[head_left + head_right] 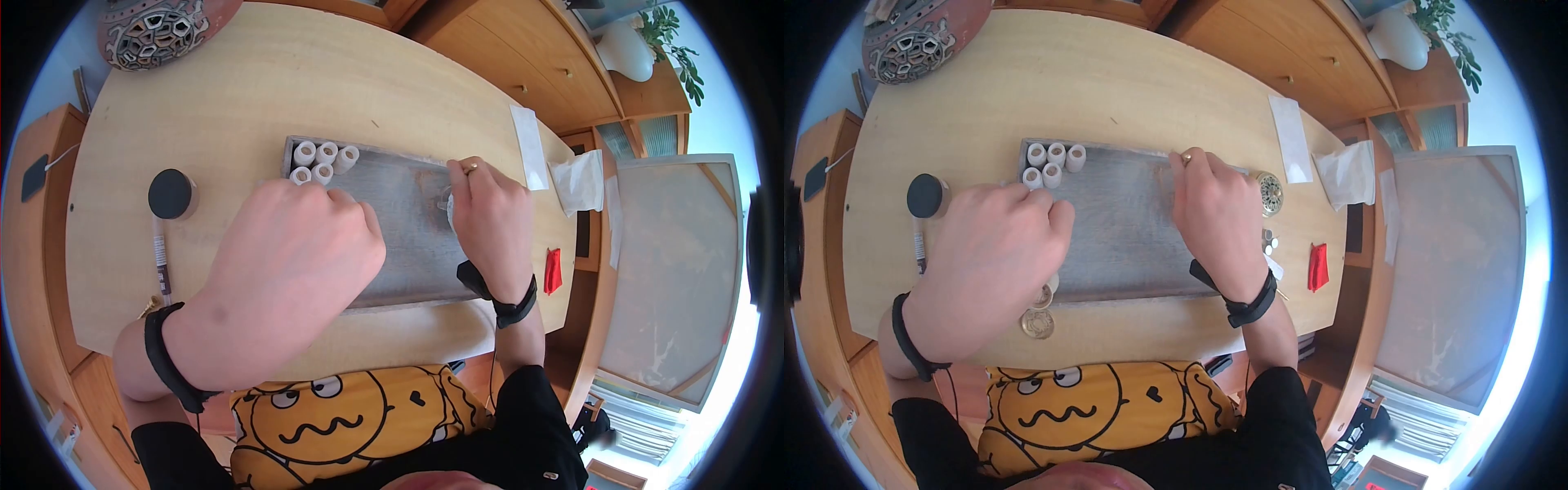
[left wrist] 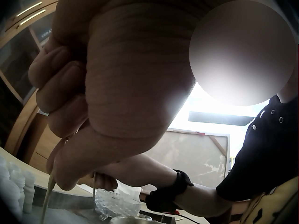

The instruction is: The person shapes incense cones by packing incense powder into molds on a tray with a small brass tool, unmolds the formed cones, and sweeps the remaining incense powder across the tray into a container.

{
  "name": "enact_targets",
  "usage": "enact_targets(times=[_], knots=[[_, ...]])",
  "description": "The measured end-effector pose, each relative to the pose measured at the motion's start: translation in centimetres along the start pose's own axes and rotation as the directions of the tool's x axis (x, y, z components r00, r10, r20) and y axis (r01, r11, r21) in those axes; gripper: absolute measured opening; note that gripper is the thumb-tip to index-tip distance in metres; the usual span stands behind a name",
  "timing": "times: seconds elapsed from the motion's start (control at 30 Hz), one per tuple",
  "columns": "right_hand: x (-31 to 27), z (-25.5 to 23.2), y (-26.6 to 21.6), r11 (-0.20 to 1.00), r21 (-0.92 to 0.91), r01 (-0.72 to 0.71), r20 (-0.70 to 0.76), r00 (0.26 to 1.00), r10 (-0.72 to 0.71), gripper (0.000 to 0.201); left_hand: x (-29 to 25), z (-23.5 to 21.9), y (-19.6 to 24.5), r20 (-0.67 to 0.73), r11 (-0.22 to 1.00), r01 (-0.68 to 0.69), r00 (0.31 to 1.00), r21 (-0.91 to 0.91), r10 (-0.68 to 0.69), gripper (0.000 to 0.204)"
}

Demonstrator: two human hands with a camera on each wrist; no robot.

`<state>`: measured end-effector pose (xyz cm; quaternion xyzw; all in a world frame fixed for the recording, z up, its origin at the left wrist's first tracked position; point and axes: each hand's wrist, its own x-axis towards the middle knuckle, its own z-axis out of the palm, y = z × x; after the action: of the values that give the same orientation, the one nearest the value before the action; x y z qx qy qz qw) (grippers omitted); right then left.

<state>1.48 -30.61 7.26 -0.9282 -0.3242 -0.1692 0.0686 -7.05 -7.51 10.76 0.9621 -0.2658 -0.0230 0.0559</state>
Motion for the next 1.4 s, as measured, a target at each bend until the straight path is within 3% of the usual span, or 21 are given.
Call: enact_targets(times=[0.17,0.37,0.67,0.83,0.93,1.4], knots=[[-0.5,0.7,-1.3,0.999,-0.044,0.025,0.021,0.999,-0.024,0.020,0.0,0.0,0.0,0.004,1.000,0.002,1.000,0.001,-0.002,0.016],[-0.7,0.3,-1.8,0.997,0.067,0.034,-0.021,0.999,-0.032,0.022,0.0,0.1,0.1,-0.020,1.000,0.007,1.000,0.008,-0.007,0.017],[-1.4,0.8,-1.9,0.998,-0.021,0.051,-0.016,0.999,-0.052,0.020,-0.1,0.2,0.1,-0.053,1.000,0.000,0.999,0.006,0.000,0.017],[-1.4,0.0,-2.0,0.996,0.085,0.008,-0.036,0.999,-0.005,0.019,0.0,0.2,0.2,-0.042,1.000,0.001,0.999,0.006,-0.001,0.018],[-1.2,-0.2,-0.8,1.000,0.003,-0.006,-0.011,1.000,0.006,0.018,-0.1,0.3,0.2,-0.055,1.000,0.001,0.998,0.004,-0.001,0.018],[-1.2,0.3,-1.4,0.998,0.023,0.052,-0.018,0.998,-0.052,0.012,-0.1,0.2,0.2,-0.023,1.000,0.002,1.000,0.022,-0.002,0.017]])
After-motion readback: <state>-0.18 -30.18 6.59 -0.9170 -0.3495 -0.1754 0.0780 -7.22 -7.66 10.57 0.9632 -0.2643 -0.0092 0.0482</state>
